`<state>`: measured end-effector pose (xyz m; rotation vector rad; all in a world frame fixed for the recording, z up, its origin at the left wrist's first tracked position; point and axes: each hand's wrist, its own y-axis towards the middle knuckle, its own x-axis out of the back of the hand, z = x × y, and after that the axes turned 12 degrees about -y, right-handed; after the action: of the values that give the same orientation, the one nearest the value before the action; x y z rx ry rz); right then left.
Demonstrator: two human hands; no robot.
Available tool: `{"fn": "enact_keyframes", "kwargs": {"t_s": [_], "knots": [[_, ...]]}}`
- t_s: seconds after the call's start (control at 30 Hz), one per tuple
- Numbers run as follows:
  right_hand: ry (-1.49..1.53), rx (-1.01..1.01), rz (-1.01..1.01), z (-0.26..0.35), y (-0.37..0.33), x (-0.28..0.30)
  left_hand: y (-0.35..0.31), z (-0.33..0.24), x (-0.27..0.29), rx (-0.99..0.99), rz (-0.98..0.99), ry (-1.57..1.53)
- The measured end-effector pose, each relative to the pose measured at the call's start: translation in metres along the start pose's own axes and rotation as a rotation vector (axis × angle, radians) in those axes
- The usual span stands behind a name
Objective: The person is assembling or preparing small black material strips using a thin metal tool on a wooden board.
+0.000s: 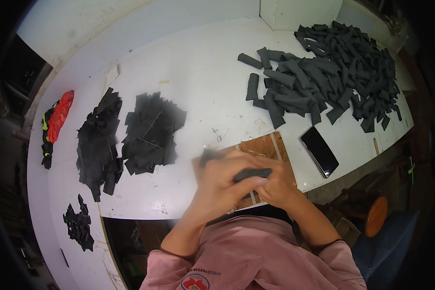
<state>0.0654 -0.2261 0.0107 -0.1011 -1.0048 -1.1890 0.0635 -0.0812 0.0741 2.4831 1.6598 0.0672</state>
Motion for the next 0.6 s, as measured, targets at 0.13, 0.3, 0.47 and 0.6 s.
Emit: {"fn": "enact_keyframes", "kwargs": {"t_s": [0.13,0.3,0.47,0.6], "knots": [[0.046,-0.12,0.137,-0.019,-0.012,-0.013,0.005,0.001,0.01,0.327,0.086,-0.029],[0.031,-0.056,0.152,-0.006,0.003,0.001,-0.004,0.004,0.005,0.139,-0.079,-0.091],[0.031,0.022,0.064,-0.017,-0.008,-0.015,0.001,0.001,0.011,0.21,0.081,0.053],[-0.044,-0.026,0.124,-0.015,-0.006,-0.014,-0.003,0.008,0.003,0.012,-0.02,0.083]]}}
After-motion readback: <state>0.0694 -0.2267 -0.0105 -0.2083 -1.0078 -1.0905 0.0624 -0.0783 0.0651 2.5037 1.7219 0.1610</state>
